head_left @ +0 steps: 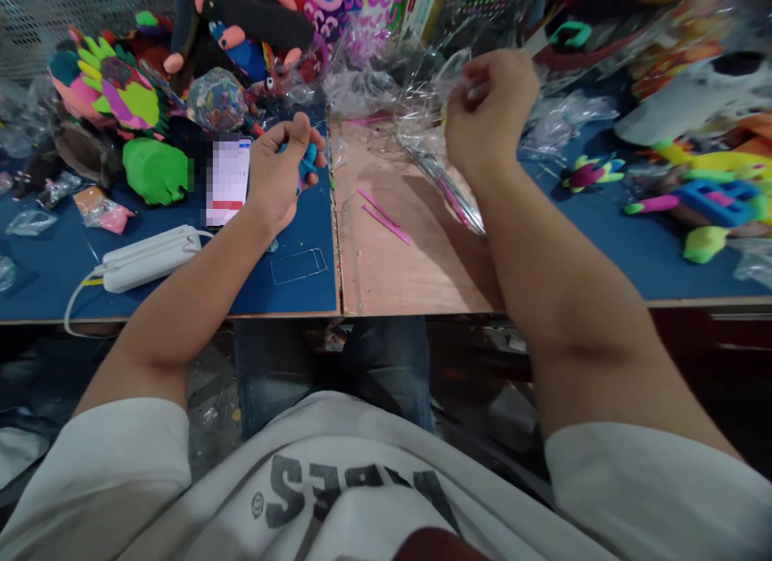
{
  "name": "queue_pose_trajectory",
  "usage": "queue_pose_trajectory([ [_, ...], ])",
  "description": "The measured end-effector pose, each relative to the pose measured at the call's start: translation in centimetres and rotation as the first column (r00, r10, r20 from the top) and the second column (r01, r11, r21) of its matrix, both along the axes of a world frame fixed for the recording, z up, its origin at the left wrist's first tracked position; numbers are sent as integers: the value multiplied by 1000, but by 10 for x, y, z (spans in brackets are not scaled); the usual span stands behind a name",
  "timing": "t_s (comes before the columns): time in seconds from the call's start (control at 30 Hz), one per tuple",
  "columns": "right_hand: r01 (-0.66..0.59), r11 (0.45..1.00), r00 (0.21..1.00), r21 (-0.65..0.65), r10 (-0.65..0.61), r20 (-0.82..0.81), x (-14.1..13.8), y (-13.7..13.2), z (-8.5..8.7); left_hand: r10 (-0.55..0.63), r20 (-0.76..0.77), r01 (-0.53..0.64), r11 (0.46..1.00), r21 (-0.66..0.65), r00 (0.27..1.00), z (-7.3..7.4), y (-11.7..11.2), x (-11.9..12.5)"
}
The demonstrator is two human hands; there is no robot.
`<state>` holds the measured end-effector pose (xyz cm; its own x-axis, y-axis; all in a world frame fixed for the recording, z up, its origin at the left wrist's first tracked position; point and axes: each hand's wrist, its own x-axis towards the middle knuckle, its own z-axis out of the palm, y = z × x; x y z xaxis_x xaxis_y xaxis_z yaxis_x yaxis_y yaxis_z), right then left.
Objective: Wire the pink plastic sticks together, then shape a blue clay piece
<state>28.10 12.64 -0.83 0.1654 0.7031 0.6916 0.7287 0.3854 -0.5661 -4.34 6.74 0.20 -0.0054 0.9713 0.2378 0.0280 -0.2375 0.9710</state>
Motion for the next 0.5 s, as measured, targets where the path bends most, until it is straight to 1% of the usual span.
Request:
queue_pose_trajectory([
  [0.03,117,993,993,30,-117,22,12,8,-3,21,16,-21,1000,-15,1000,1,-1,3],
  [0.1,213,977,972,-27,-210,106,29,19,-12,43,77,-39,998,-45,996,6,-5,7],
  [0.13,236,970,963,-58,-226,144,33,21,-16,46,115,-39,998,-59,992,9,-8,9],
  [0.17,232,970,962,-73,-217,168,32,20,-19,49,164,-38,997,-69,985,14,-11,11],
  [0.2,204,977,965,-59,-190,180,27,16,-21,50,213,-32,996,-88,976,18,-16,13],
  [0.23,151,988,972,-2,-148,182,19,9,-20,51,270,-24,995,-101,962,23,-20,15],
  [0.27,73,995,978,67,-85,193,6,0,-18,59,337,-18,992,-122,940,27,-25,18],
  [0.3,-35,990,973,134,3,231,-9,-12,-13,51,383,17,985,-171,922,31,-29,21],
  [0.33,-158,964,957,212,97,272,-26,-25,-8,53,425,38,978,-204,904,34,-33,24],
  [0.37,-281,937,926,205,209,315,-43,-39,-3,49,463,61,974,-220,885,36,-37,27],
  [0.4,-404,897,869,180,315,381,-59,-52,2,32,499,87,973,-212,866,37,-41,30],
  [0.43,-492,864,798,106,399,451,-74,-65,6,-6,535,117,978,-175,845,37,-44,33],
  [0.47,-554,831,735,49,460,498,-87,-74,8,-67,559,166,978,-127,827,36,-47,35],
  [0.5,-581,814,705,11,496,507,-96,-82,10,-137,569,220,972,-79,811,35,-48,37],
])
